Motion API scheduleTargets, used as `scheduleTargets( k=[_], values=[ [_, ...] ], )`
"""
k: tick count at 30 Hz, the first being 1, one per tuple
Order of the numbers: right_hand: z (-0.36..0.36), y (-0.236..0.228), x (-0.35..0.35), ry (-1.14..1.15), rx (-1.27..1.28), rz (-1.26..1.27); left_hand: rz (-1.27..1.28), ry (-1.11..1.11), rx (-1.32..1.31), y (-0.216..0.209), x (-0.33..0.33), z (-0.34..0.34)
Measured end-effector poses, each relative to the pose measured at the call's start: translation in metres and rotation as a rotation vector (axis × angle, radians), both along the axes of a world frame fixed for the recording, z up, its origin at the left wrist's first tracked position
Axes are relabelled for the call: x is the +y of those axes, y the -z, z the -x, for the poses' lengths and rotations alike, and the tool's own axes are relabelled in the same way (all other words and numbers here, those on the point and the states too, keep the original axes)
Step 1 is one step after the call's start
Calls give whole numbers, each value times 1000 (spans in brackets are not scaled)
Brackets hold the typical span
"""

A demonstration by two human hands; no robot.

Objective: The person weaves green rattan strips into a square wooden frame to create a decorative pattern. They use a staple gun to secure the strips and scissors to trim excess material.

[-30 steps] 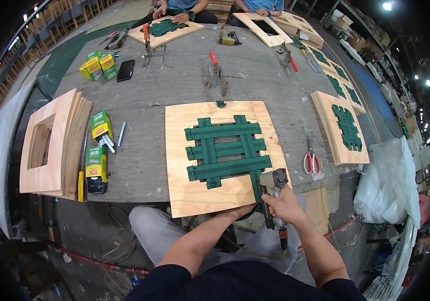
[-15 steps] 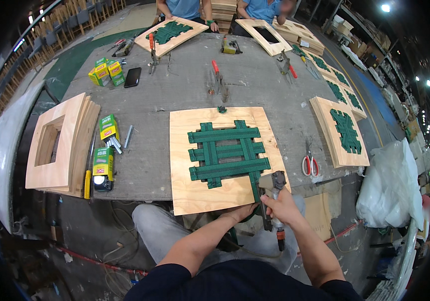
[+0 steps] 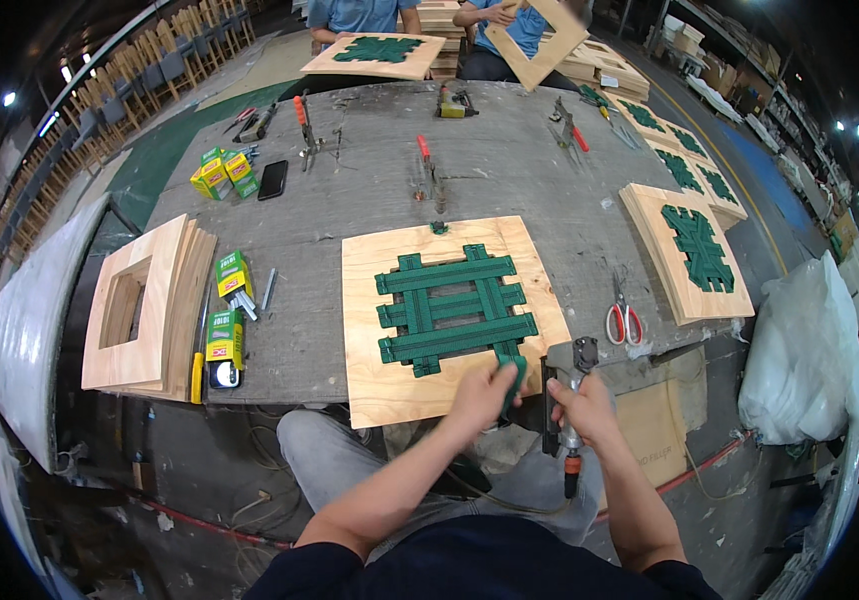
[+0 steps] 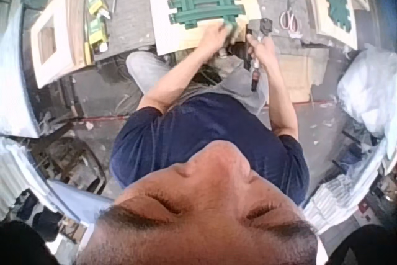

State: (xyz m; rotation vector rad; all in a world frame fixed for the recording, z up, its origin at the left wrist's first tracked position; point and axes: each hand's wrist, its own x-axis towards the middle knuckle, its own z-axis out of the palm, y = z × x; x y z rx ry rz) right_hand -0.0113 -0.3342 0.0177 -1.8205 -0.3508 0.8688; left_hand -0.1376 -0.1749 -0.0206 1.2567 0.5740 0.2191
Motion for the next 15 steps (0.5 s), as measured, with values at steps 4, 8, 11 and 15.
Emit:
scheduleTargets(
  k=[4,8,11,15],
  values=[
    [8,-10,22,-91,-17,-5,72,-30,88,-19,61,-36],
    [9,-8,33,-143,-51,66,125,27,184,-8,76,-56],
    [7,-5,40,-159,-88,89,198,27,182,-1,77,-60],
    [6,-5,45,-154,-103,129,192,18,160,8,79,-61]
  ],
)
